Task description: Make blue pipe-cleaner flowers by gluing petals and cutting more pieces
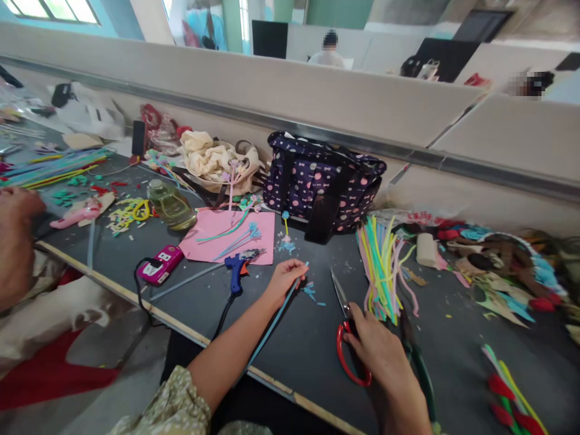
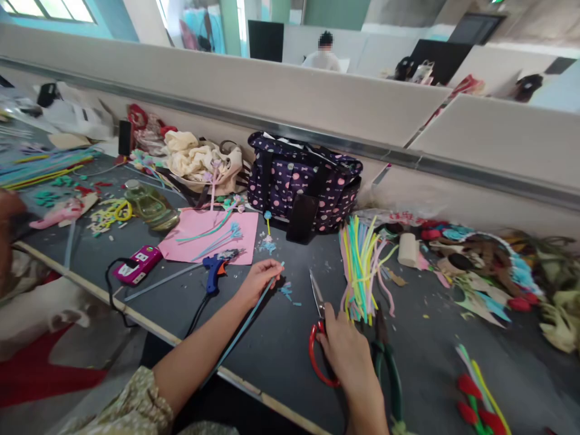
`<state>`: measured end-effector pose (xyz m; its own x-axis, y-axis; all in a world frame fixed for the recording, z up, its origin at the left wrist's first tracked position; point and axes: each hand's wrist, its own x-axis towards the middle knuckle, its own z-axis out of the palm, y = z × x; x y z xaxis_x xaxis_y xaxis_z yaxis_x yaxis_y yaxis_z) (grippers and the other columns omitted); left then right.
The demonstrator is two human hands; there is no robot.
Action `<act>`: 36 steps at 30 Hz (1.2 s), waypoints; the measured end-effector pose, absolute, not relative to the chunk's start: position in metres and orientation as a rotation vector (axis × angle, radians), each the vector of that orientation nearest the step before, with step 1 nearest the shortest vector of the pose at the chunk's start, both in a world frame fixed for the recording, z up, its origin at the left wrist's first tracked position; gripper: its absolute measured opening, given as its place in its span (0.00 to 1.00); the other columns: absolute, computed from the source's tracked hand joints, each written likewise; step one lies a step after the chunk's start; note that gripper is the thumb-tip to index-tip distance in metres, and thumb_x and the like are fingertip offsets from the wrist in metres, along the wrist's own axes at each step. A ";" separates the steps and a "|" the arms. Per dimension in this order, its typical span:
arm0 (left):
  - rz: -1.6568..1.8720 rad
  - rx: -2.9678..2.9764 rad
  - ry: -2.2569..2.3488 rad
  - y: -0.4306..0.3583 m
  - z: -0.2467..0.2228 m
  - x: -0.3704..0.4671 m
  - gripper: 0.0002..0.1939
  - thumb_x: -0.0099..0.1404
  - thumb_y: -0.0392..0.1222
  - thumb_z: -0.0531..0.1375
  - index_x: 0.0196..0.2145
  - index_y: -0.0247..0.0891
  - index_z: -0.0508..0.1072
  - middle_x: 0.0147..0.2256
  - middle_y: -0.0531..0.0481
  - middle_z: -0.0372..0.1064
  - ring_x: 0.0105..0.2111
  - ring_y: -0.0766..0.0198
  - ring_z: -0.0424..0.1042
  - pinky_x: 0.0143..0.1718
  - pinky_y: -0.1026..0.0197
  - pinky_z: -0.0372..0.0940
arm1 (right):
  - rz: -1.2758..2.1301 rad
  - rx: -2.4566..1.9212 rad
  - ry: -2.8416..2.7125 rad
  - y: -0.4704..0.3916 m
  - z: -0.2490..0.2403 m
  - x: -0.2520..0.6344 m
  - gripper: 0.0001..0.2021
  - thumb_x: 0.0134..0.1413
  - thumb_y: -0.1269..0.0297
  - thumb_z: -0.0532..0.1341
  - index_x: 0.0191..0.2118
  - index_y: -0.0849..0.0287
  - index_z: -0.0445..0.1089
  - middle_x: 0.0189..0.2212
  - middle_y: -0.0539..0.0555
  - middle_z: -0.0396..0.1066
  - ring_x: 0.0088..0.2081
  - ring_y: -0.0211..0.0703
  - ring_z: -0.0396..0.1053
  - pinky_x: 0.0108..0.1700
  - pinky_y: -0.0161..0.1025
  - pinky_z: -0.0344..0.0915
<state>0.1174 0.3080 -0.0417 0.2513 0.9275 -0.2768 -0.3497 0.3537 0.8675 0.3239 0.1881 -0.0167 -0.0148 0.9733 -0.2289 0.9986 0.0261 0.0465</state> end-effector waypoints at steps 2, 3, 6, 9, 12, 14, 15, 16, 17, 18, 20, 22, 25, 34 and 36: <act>0.988 0.764 0.920 0.308 -0.041 0.117 0.16 0.50 0.49 0.69 0.28 0.34 0.72 0.18 0.56 0.64 0.14 0.76 0.56 0.17 0.69 0.48 | -0.186 2.052 2.123 0.188 -0.017 0.324 0.26 0.55 0.69 0.62 0.59 0.59 0.57 0.42 0.60 0.69 0.43 0.52 0.73 0.37 0.38 0.65; 0.983 0.761 0.920 0.308 -0.041 0.117 0.16 0.50 0.48 0.69 0.28 0.34 0.72 0.18 0.56 0.64 0.14 0.76 0.56 0.17 0.69 0.47 | -0.185 2.055 2.126 0.189 -0.017 0.324 0.27 0.54 0.70 0.62 0.59 0.60 0.57 0.42 0.60 0.69 0.43 0.52 0.73 0.38 0.39 0.65; 0.963 0.766 0.926 0.309 -0.041 0.117 0.15 0.50 0.48 0.69 0.28 0.34 0.72 0.19 0.56 0.65 0.14 0.76 0.57 0.17 0.69 0.46 | -0.235 2.064 2.115 0.191 -0.013 0.320 0.24 0.52 0.71 0.63 0.56 0.61 0.60 0.40 0.60 0.69 0.42 0.52 0.73 0.39 0.39 0.64; 0.963 0.783 0.926 0.311 -0.043 0.117 0.16 0.50 0.48 0.69 0.29 0.34 0.72 0.19 0.55 0.66 0.14 0.75 0.57 0.17 0.69 0.48 | -0.304 2.090 2.070 0.193 -0.006 0.317 0.21 0.53 0.69 0.63 0.53 0.63 0.62 0.41 0.60 0.69 0.43 0.53 0.72 0.40 0.40 0.63; 0.967 0.796 0.908 0.312 -0.047 0.117 0.16 0.50 0.49 0.69 0.29 0.34 0.73 0.20 0.54 0.66 0.15 0.75 0.57 0.17 0.69 0.49 | -0.343 2.115 2.029 0.196 -0.001 0.316 0.21 0.53 0.68 0.63 0.53 0.63 0.61 0.42 0.61 0.68 0.45 0.52 0.71 0.42 0.39 0.62; 0.968 0.806 0.893 0.313 -0.048 0.117 0.16 0.50 0.48 0.69 0.29 0.34 0.73 0.21 0.55 0.66 0.15 0.75 0.58 0.17 0.69 0.49 | -0.349 2.135 2.014 0.196 0.001 0.316 0.22 0.53 0.67 0.63 0.53 0.63 0.60 0.43 0.61 0.68 0.45 0.52 0.71 0.41 0.39 0.62; 0.968 0.811 0.887 0.313 -0.049 0.117 0.15 0.50 0.48 0.69 0.29 0.35 0.73 0.21 0.55 0.66 0.15 0.76 0.58 0.17 0.69 0.49 | -0.337 2.148 2.013 0.195 0.001 0.315 0.23 0.53 0.67 0.64 0.54 0.62 0.60 0.43 0.61 0.68 0.45 0.52 0.71 0.41 0.38 0.62; 0.969 0.812 0.883 0.313 -0.049 0.116 0.15 0.50 0.48 0.69 0.29 0.35 0.73 0.21 0.55 0.66 0.15 0.76 0.58 0.17 0.69 0.48 | -0.311 2.161 2.014 0.193 0.001 0.315 0.24 0.53 0.66 0.63 0.55 0.62 0.59 0.43 0.61 0.68 0.45 0.51 0.71 0.40 0.38 0.62; 0.967 0.809 0.882 0.313 -0.048 0.116 0.15 0.50 0.48 0.69 0.29 0.35 0.73 0.21 0.55 0.66 0.15 0.76 0.58 0.17 0.69 0.48 | -0.276 2.173 2.018 0.190 0.001 0.314 0.25 0.54 0.66 0.63 0.56 0.62 0.57 0.44 0.62 0.67 0.44 0.51 0.72 0.39 0.38 0.63; 0.965 0.801 0.883 0.313 -0.048 0.115 0.14 0.50 0.47 0.69 0.29 0.35 0.73 0.21 0.55 0.66 0.15 0.76 0.58 0.17 0.69 0.48 | -0.242 2.180 2.020 0.187 0.000 0.313 0.27 0.54 0.65 0.63 0.58 0.62 0.56 0.45 0.62 0.66 0.43 0.51 0.72 0.38 0.38 0.63; 0.969 0.783 0.887 0.313 -0.046 0.115 0.14 0.50 0.47 0.69 0.28 0.35 0.73 0.21 0.55 0.67 0.15 0.76 0.58 0.17 0.69 0.49 | -0.209 2.179 2.025 0.178 -0.003 0.313 0.28 0.55 0.64 0.63 0.60 0.60 0.54 0.46 0.62 0.66 0.42 0.51 0.72 0.36 0.38 0.63; 0.979 0.767 0.886 0.314 -0.046 0.114 0.14 0.49 0.47 0.69 0.28 0.35 0.73 0.21 0.55 0.67 0.15 0.76 0.58 0.17 0.69 0.49 | -0.215 2.189 2.031 0.169 -0.008 0.314 0.26 0.56 0.64 0.61 0.60 0.59 0.56 0.45 0.62 0.67 0.42 0.51 0.72 0.36 0.38 0.64; 0.979 0.751 0.887 0.314 -0.044 0.115 0.14 0.49 0.46 0.69 0.28 0.35 0.73 0.21 0.55 0.66 0.15 0.76 0.58 0.17 0.69 0.50 | -0.242 2.277 2.076 0.161 -0.017 0.322 0.22 0.60 0.64 0.56 0.58 0.63 0.58 0.44 0.63 0.69 0.43 0.51 0.71 0.40 0.41 0.65; 0.725 0.857 0.805 0.310 -0.038 0.111 0.11 0.52 0.43 0.67 0.25 0.35 0.70 0.21 0.51 0.68 0.18 0.72 0.64 0.21 0.68 0.60 | -1.365 2.996 2.010 0.167 -0.045 0.342 0.31 0.47 0.51 0.64 0.55 0.64 0.65 0.26 0.47 0.64 0.23 0.36 0.61 0.26 0.36 0.62; 0.738 0.849 0.819 0.311 -0.037 0.110 0.12 0.53 0.44 0.66 0.23 0.35 0.69 0.21 0.51 0.68 0.18 0.72 0.65 0.22 0.68 0.61 | -1.889 3.059 1.850 0.164 -0.042 0.341 0.32 0.45 0.50 0.66 0.54 0.63 0.65 0.25 0.46 0.62 0.20 0.32 0.58 0.21 0.32 0.57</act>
